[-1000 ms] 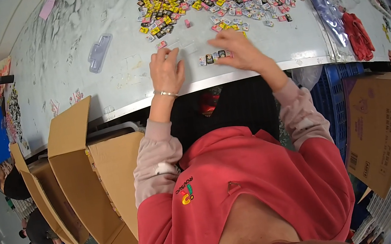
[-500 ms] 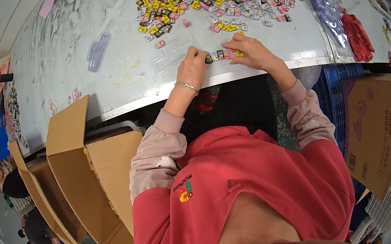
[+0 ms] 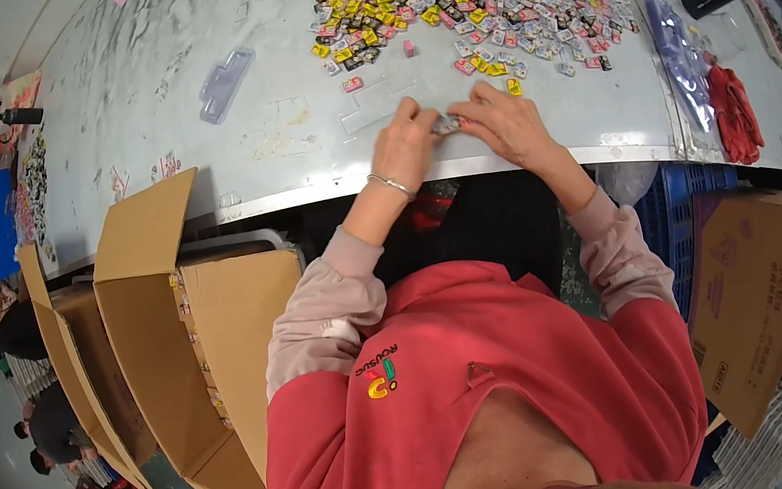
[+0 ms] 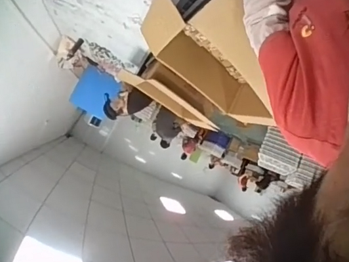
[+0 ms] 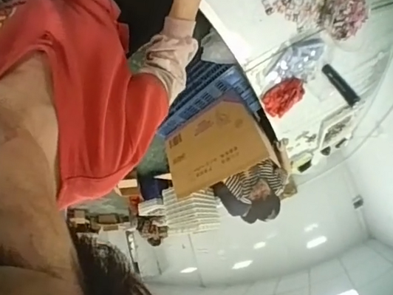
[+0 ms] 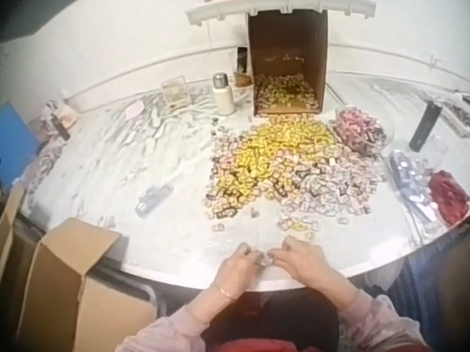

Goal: The person is sorting small colorful plastic items on a table and then packing them into a cardboard box.

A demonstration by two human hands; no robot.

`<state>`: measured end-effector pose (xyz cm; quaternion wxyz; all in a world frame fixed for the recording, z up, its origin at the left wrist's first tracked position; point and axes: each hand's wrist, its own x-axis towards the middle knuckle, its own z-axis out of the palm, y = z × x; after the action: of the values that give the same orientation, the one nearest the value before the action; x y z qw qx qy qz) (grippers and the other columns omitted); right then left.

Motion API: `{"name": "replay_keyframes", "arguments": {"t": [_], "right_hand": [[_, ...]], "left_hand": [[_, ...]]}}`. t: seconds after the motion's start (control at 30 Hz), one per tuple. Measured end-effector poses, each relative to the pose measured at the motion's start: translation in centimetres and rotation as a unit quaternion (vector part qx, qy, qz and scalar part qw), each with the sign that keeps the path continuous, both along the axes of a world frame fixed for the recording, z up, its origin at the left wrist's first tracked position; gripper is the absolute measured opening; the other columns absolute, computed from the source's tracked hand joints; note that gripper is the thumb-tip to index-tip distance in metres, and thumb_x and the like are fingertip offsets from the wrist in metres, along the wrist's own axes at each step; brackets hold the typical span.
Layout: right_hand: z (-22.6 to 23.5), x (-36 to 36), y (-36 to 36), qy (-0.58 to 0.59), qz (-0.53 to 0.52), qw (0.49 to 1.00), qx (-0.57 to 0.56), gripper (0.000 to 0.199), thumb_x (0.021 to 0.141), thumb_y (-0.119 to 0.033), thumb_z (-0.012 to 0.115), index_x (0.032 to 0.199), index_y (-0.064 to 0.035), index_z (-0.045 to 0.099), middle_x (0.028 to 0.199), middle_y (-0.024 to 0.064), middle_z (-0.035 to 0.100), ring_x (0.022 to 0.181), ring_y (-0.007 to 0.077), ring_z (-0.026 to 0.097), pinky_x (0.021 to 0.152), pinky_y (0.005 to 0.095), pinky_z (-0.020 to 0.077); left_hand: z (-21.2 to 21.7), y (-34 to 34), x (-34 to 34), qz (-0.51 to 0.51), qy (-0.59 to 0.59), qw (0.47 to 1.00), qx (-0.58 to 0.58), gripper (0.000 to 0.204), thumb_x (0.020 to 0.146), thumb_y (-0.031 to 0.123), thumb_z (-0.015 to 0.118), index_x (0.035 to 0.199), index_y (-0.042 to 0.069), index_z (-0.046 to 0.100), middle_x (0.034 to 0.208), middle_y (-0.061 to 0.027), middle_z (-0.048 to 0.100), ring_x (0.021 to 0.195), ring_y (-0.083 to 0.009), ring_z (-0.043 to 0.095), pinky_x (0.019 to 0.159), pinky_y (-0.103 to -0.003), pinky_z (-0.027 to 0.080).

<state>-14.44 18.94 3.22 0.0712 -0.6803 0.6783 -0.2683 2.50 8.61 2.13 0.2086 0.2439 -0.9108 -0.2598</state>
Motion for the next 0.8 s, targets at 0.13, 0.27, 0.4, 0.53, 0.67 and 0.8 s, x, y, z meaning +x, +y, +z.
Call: {"name": "replay_keyframes", "arguments": {"t": [0.13,0.27,0.4,0.53,0.67,0.8], "right_hand": [[1.0,1.5,-5.8,0.035,0.031,0.999,-0.027,0.023,0.082,-0.023,0.062,0.104,-0.018,0.063,0.086,0.0046,0.051,0.076,0.0243,0.059,0.062,0.0361,0.0466],[-0.9,2.2,-9.4,0.058,0.063,0.996,0.036,0.019,0.082,-0.023,0.062,0.101,-0.0201,0.063,0.091,0.0056,0.053,0.08,0.0273,0.06,0.066,0.0402,0.0487],[-1.1,1.5,-8.6,-0.03,0.115,0.992,0.05,0.023,0.084,-0.016,0.059,0.107,-0.0123,0.061,0.092,0.0084,0.052,0.085,0.0278,0.057,0.072,0.0375,0.0455],[-2.3,0.8,-8.5,-0.101,0.122,0.987,0.018,0.025,0.082,-0.008,0.058,0.106,-0.0039,0.061,0.094,0.0116,0.053,0.085,0.0292,0.056,0.074,0.0372,0.0453],[-1.9,1.3,-8.1,-0.111,0.112,0.987,0.019,0.022,0.08,-0.005,0.059,0.102,-0.003,0.062,0.093,0.0116,0.053,0.086,0.0292,0.056,0.074,0.0365,0.0456],[-1.4,1.6,-8.0,-0.098,0.087,0.991,0.001,0.021,0.078,-0.007,0.062,0.099,-0.0031,0.062,0.091,0.0106,0.053,0.086,0.0288,0.057,0.073,0.0368,0.0463]], "left_hand": [[1.5,-4.3,2.3,0.056,0.03,0.997,-0.048,0.03,0.067,-0.003,0.068,0.096,0.005,0.064,0.089,-0.012,0.056,0.077,-0.0326,0.059,0.067,-0.038,0.049],[-1.0,-7.5,3.5,0.053,0.005,0.998,-0.033,0.028,0.067,-0.002,0.069,0.094,0.004,0.065,0.089,-0.0116,0.057,0.077,-0.0315,0.06,0.067,-0.038,0.049],[-1.5,-7.6,4.5,0.004,-0.009,1.0,0.004,0.032,0.068,-0.001,0.069,0.1,0.004,0.066,0.088,-0.0118,0.055,0.073,-0.0278,0.059,0.066,-0.035,0.048],[-1.4,-8.1,4.8,-0.027,0.008,0.999,0.029,0.034,0.07,-0.001,0.069,0.103,0.004,0.065,0.087,-0.0119,0.054,0.07,-0.0238,0.056,0.065,-0.033,0.047],[-1.5,-7.7,5.1,-0.016,0.017,0.999,0.035,0.032,0.071,-0.002,0.067,0.103,0.004,0.066,0.088,-0.0118,0.054,0.07,-0.024,0.057,0.064,-0.032,0.048],[-1.4,-7.3,5.4,-0.006,0.022,0.999,0.028,0.032,0.069,-0.004,0.067,0.101,0.003,0.065,0.091,-0.0134,0.055,0.074,-0.0281,0.059,0.067,-0.035,0.048]]}}
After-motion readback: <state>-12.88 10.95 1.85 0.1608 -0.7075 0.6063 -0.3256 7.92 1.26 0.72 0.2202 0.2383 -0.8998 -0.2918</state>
